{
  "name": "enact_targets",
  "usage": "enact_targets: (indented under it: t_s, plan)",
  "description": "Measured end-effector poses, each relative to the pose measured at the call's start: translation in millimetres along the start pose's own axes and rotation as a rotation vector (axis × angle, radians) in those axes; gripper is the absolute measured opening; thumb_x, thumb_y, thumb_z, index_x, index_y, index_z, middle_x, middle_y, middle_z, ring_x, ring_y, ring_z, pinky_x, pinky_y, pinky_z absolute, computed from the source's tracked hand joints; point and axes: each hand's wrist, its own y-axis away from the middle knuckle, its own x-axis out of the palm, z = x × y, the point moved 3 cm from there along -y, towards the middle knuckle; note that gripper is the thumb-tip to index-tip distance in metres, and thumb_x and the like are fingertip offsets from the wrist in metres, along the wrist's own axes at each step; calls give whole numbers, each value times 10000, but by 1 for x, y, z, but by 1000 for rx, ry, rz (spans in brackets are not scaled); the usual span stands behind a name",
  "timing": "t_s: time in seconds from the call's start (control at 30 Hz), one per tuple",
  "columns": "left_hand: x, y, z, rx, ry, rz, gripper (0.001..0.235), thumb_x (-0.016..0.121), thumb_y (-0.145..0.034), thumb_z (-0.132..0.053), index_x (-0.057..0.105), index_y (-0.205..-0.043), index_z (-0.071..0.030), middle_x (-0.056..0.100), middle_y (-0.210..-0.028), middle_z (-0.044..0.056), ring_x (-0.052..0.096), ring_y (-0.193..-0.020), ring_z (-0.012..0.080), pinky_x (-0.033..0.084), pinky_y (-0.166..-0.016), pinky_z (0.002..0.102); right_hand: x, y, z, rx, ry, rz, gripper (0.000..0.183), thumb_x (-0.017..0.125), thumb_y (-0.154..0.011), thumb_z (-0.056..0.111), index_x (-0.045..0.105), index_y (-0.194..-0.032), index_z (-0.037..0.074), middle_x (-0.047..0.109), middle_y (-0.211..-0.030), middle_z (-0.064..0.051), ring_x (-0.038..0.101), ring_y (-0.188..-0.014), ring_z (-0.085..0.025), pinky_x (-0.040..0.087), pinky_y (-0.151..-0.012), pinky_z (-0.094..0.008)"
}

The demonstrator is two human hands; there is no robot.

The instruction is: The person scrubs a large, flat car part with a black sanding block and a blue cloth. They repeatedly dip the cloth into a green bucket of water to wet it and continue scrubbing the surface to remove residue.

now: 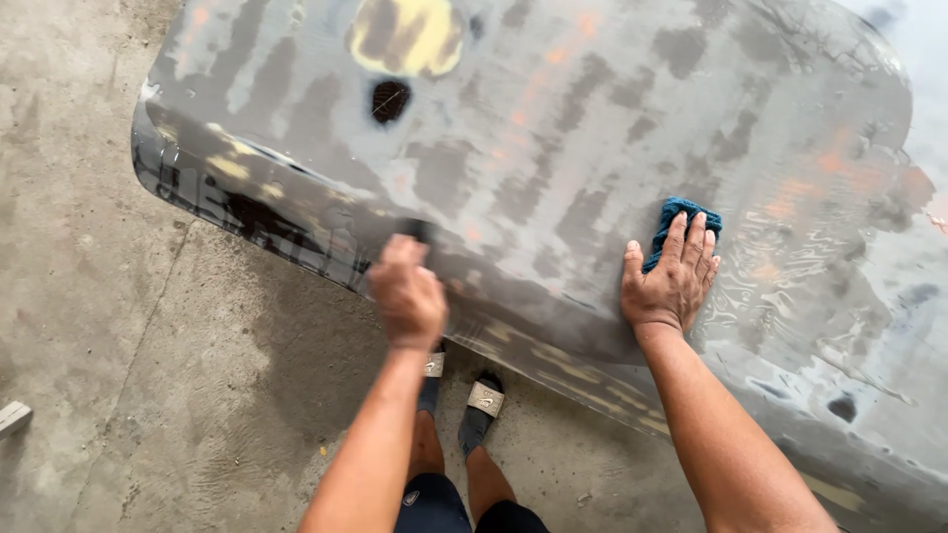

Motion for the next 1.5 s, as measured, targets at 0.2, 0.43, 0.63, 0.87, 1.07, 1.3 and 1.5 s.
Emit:
enact_targets:
  t_s: [0.2, 0.43, 0.63, 0.87, 1.07, 1.3, 1.5]
  plan:
    - [14, 21, -107, 344, -120, 235, 370, 468, -933, -98, 556, -1286, -26, 594, -1223, 168, 549, -1122, 313, 462, -984, 471, 0, -1, 2, -6, 9, -18, 792, 581, -974, 497, 398, -1615, 69, 287, -1697, -191, 238, -1558, -397, 129, -1260, -563]
    - [34, 36, -105, 866, -249, 496, 349, 425, -1074, -58, 549, -1400, -60, 553, -1063, 72, 526, -945, 171, 481, -826, 311, 1, 0, 0, 22, -8, -10, 754, 544, -995, 499, 415, -1607, 80, 299, -1699, -180, 244, -1556, -391, 133, -1264, -553]
    - [17, -40, -40, 79, -311, 152, 415, 548, -932, -87, 563, -1345, -41, 575, -1384, 146, 518, -1040, 236, 477, -872, 364, -5, 0, 9, 48, -11, -9, 753, 519, -1003, 527, 411, -1600, 82, 300, -1691, -169, 244, -1553, -381, 140, -1259, -551]
    - [48, 9, -117, 631, -106, 615, 394, 434, -986, -12, 550, -1358, -65, 581, -1333, 151, 556, -1163, 240, 474, -997, 397, -2, 2, 8, 32, 9, -9, 759, 538, -987, 517, 425, -1602, 87, 306, -1694, -173, 259, -1550, -395, 153, -1257, -561]
    - [1, -121, -15, 119, -215, 313, 411, 520, -952, -126, 600, -1343, -27, 590, -1383, 144, 533, -1247, 313, 433, -1016, 441, -3, 2, 7, 39, 13, -25, 758, 553, -987, 506, 435, -1601, 78, 324, -1692, -176, 278, -1552, -391, 163, -1260, -566]
    - [24, -56, -99, 539, -110, 582, 403, 470, -863, -101, 625, -1235, -97, 607, -1300, 100, 567, -1196, 271, 389, -1105, 575, -5, 0, 9, 52, 34, -26, 758, 554, -972, 494, 442, -1597, 80, 337, -1691, -181, 286, -1554, -390, 172, -1264, -560]
    - [62, -81, -27, 608, -231, 696, 280, 486, -1062, -119, 619, -1286, -17, 570, -1347, 160, 555, -1226, 283, 463, -1041, 434, -3, 0, 9, 60, 51, -22, 752, 530, -988, 505, 435, -1601, 81, 337, -1689, -179, 280, -1554, -389, 163, -1271, -560]
